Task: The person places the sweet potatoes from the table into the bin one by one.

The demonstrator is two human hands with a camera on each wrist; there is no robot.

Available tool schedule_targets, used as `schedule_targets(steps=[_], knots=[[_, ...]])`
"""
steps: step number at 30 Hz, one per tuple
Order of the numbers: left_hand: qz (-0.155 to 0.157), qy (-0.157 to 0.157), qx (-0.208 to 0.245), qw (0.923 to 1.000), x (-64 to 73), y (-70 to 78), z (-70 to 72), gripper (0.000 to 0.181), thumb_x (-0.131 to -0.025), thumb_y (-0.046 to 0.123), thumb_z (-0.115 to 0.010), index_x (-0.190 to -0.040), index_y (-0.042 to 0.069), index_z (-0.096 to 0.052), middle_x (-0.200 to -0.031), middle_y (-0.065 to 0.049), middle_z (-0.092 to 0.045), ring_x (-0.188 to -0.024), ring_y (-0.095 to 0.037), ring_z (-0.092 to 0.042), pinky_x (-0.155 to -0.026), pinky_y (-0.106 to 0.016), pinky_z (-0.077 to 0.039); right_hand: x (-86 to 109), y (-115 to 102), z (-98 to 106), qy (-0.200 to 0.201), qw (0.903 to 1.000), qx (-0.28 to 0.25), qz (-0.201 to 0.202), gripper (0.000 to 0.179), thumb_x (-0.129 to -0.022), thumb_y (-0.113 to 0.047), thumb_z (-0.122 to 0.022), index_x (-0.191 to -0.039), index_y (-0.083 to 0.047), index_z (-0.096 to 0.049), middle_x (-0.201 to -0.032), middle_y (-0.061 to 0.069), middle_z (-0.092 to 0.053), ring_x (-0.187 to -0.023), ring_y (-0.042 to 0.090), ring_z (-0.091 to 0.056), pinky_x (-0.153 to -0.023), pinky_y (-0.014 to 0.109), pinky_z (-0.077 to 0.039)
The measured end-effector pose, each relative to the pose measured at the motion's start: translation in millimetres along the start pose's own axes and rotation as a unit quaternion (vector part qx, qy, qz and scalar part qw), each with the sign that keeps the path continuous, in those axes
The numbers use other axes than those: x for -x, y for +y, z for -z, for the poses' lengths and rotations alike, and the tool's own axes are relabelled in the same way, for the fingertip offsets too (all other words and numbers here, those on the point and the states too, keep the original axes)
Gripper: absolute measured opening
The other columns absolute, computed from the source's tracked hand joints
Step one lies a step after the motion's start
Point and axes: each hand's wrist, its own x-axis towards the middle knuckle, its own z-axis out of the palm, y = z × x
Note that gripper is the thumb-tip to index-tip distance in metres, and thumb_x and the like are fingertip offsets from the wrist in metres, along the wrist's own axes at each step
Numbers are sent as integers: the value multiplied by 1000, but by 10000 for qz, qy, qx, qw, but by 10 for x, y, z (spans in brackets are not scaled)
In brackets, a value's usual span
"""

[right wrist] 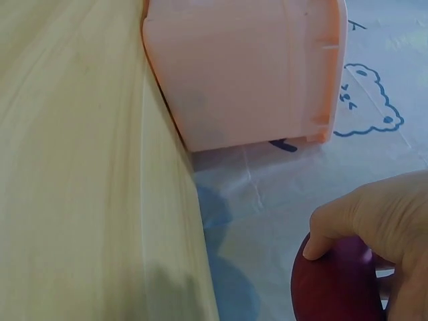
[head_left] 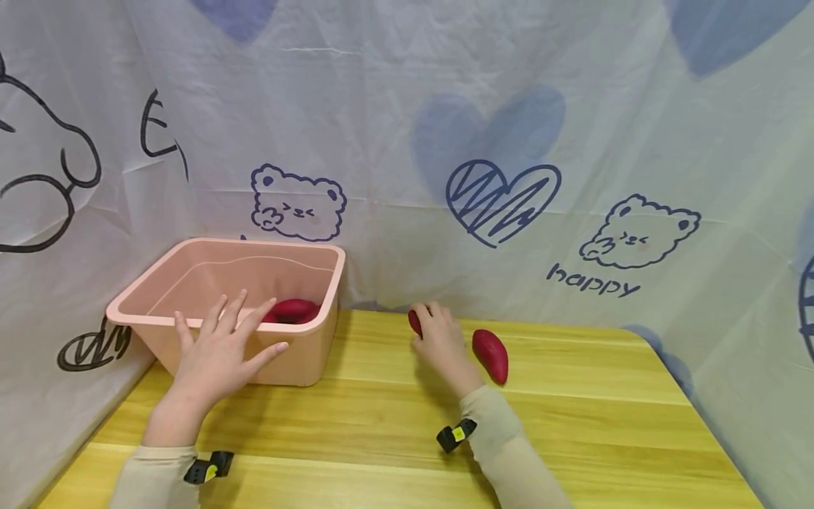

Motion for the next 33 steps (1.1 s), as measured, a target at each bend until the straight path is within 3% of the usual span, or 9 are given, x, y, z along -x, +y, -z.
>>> schedule_targets(steps=[19, 33], knots=[[48, -95, 24, 9999, -17, 11, 36, 76, -87, 74, -45, -151, 35, -32, -162, -17, -21, -148, -45, -13, -105, -72, 25, -218, -253, 58, 101, 9990, 183, 386, 50, -79, -8, -74, -126, -12, -58, -121, 12, -61, -108, 34, -59, -81, 49, -54], [16, -95, -9, 10000, -15, 20, 47, 76, -87, 74, -46, -152, 36, -31, -161, -18, -21, -147, -45, -14, -105, -75, 22, -381, -493, 164, 411, 9967, 207, 673, 50, -78, -8, -74, -125, -14, -59, -121, 10, -62, -108, 32, -60, -79, 47, -55]])
